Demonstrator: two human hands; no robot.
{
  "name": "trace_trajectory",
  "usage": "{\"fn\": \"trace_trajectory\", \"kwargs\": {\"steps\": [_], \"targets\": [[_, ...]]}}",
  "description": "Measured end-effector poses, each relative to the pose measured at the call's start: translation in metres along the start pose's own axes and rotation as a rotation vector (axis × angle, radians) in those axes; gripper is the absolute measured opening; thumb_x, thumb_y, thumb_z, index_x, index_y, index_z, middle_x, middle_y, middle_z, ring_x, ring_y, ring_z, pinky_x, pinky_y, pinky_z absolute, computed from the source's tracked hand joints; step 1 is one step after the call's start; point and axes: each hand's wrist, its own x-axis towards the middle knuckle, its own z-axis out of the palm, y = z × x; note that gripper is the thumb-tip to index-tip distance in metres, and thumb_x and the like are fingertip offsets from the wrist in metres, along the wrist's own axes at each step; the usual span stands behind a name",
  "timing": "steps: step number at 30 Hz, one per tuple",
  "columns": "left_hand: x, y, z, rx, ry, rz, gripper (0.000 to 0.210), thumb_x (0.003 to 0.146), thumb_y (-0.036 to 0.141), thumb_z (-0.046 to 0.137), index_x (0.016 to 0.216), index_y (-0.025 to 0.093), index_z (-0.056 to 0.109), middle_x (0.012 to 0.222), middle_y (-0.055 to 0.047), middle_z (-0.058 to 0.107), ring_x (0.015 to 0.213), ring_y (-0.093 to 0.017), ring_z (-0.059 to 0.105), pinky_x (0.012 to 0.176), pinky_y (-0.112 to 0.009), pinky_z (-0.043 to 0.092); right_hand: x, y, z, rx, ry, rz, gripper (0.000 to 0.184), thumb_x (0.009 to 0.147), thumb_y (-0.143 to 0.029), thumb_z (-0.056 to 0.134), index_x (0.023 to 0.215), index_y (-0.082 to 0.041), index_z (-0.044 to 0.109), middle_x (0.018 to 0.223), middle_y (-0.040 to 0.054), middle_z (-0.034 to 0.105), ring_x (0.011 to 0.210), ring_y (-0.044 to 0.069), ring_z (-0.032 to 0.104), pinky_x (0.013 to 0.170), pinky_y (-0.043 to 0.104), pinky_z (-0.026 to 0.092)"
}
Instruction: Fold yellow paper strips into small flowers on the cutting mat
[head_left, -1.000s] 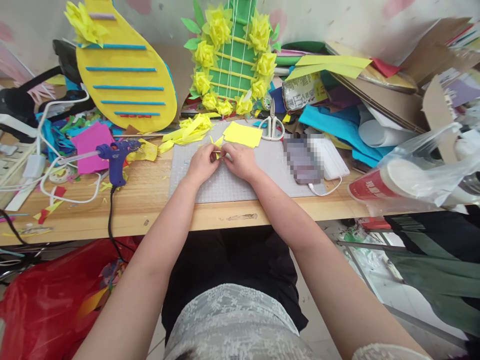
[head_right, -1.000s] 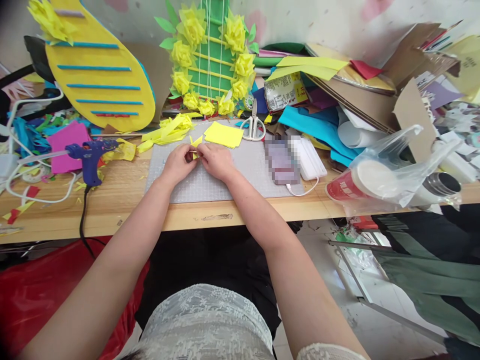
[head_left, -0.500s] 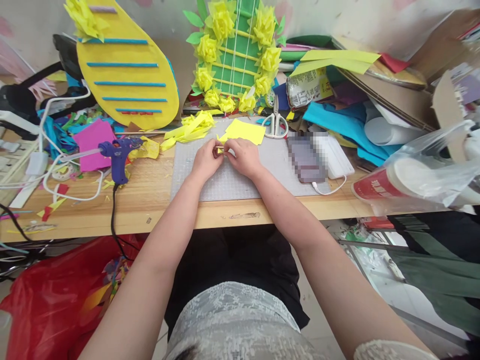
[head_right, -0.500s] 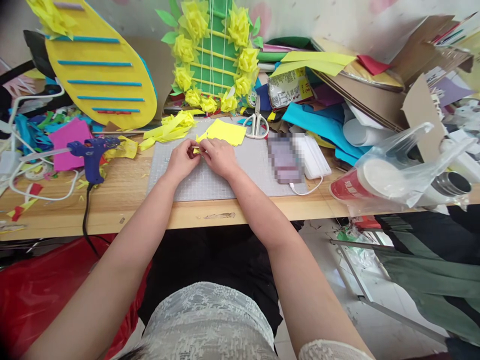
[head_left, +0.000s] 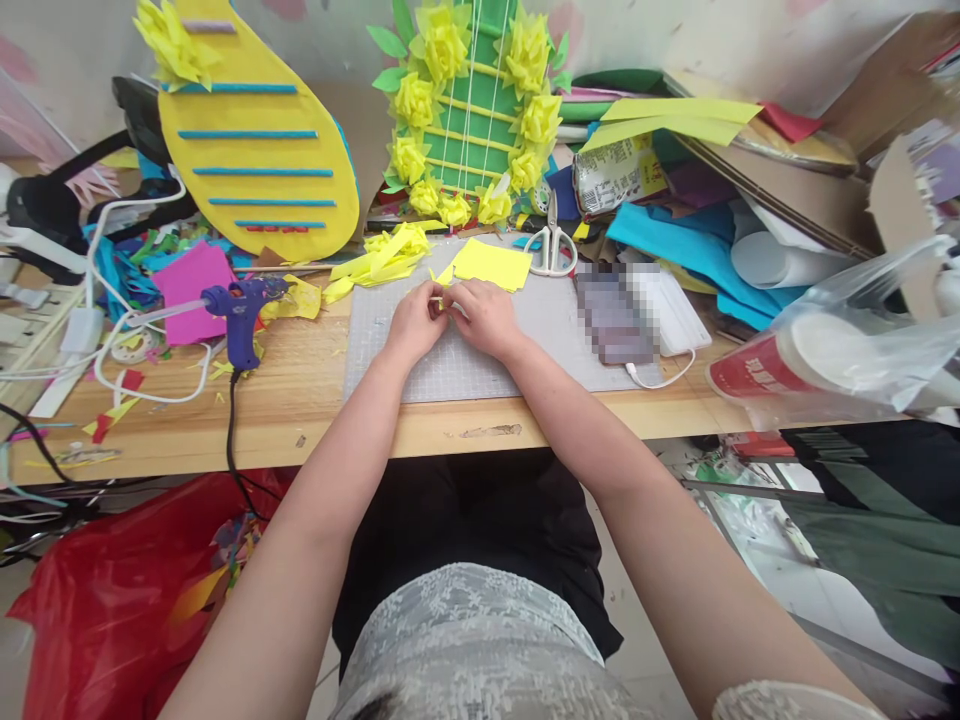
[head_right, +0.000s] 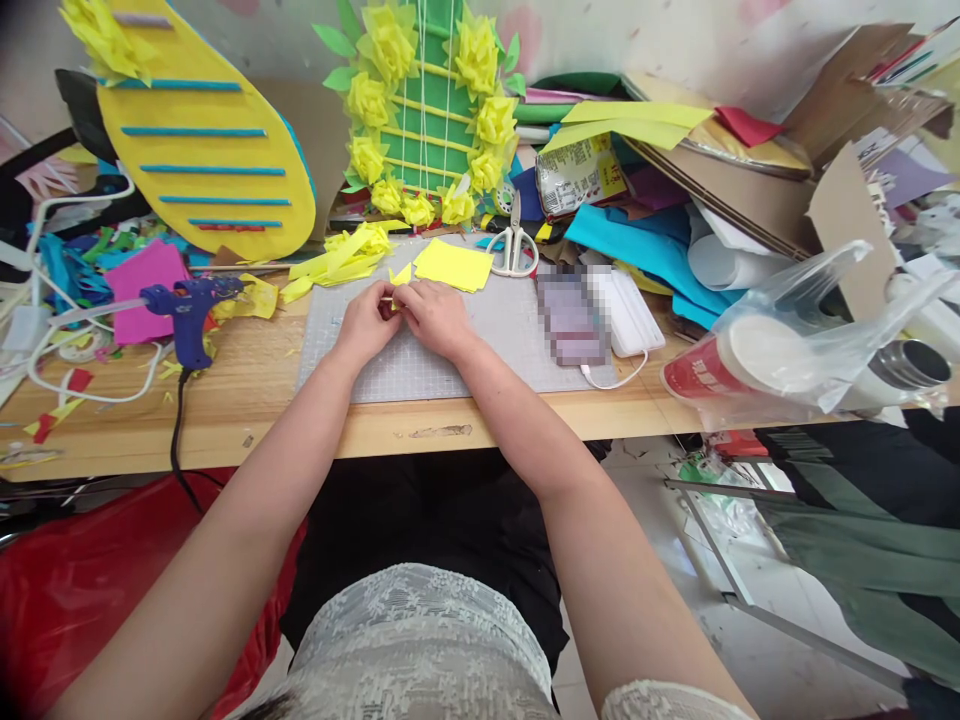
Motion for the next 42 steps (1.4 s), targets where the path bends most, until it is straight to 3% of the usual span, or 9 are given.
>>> {"fn": "trace_trajectory", "kwargs": {"steps": [12, 18, 22, 26, 30, 37, 42], "targets": [[0.000, 0.000, -0.001, -0.016, 0.029, -0.047, 0.021, 0.066, 0.008, 0.057, 0.083, 0.019, 0.058, 0.068, 0.003, 0.057, 0.065, -0.012, 0.052, 0.067, -0.026, 0.043, 0.002, -0.001, 0.001, -0.056, -0.012, -0.011, 0.024, 0.089, -0.018, 0.043, 0.102, -0.018, 0.063, 0.096, 0.0100, 0.067, 0.089, 0.022, 0.055, 0.075, 0.032, 0.035], [-0.001, 0.002, 0.000, 0.010, -0.004, -0.045, 0.018, 0.069, 0.008, 0.057, 0.084, 0.019, 0.058, 0.066, 0.003, 0.054, 0.064, -0.013, 0.050, 0.066, -0.026, 0.042, 0.002, -0.001, 0.001, -0.032, 0.011, 0.016, 0.023, 0.089, -0.017, 0.040, 0.096, -0.017, 0.062, 0.092, 0.0098, 0.067, 0.086, 0.021, 0.055, 0.075, 0.031, 0.036], [0.000, 0.000, 0.000, 0.023, 0.048, 0.030, 0.032, 0.070, 0.008, 0.058, 0.099, 0.021, 0.059, 0.073, 0.002, 0.056, 0.071, -0.014, 0.053, 0.072, -0.027, 0.045, 0.002, 0.001, 0.005, 0.141, 0.082, 0.106, 0.014, 0.085, -0.017, 0.045, 0.089, -0.018, 0.059, 0.088, 0.0064, 0.066, 0.080, 0.018, 0.055, 0.075, 0.030, 0.038], [0.000, -0.002, -0.004, 0.096, 0.157, 0.174, 0.033, 0.073, 0.012, 0.064, 0.105, 0.021, 0.062, 0.090, -0.003, 0.061, 0.089, -0.018, 0.056, 0.085, -0.031, 0.045, 0.002, 0.009, 0.010, 0.544, 0.209, 0.287, 0.003, 0.081, -0.023, 0.052, 0.084, -0.021, 0.050, 0.085, -0.0001, 0.061, 0.064, 0.010, 0.048, 0.067, 0.027, 0.041], [0.002, 0.000, -0.007, 0.140, 0.167, 0.226, 0.027, 0.077, 0.020, 0.067, 0.105, 0.021, 0.064, 0.101, -0.007, 0.062, 0.100, -0.022, 0.057, 0.091, -0.034, 0.044, 0.004, 0.020, 0.011, 0.829, 0.263, 0.344, 0.017, 0.078, -0.032, 0.059, 0.080, -0.023, 0.045, 0.081, -0.0024, 0.056, 0.066, 0.009, 0.048, 0.063, 0.025, 0.042], [0.000, 0.004, -0.009, 0.165, 0.138, 0.257, 0.023, 0.086, 0.033, 0.061, 0.106, 0.022, 0.065, 0.105, -0.007, 0.064, 0.103, -0.022, 0.058, 0.096, -0.035, 0.040, 0.004, 0.024, 0.009, 0.911, 0.214, 0.315, 0.025, 0.076, -0.039, 0.064, 0.079, -0.023, 0.044, 0.081, -0.0021, 0.054, 0.074, 0.011, 0.052, 0.068, 0.027, 0.046], [-0.001, 0.005, -0.009, 0.187, 0.128, 0.268, 0.022, 0.084, 0.028, 0.059, 0.104, 0.022, 0.064, 0.104, -0.006, 0.066, 0.101, -0.021, 0.059, 0.095, -0.034, 0.040, 0.003, 0.023, 0.010, 0.945, 0.216, 0.300, 0.025, 0.074, -0.037, 0.066, 0.079, -0.023, 0.046, 0.080, -0.0024, 0.056, 0.070, 0.010, 0.050, 0.068, 0.027, 0.046]]}}
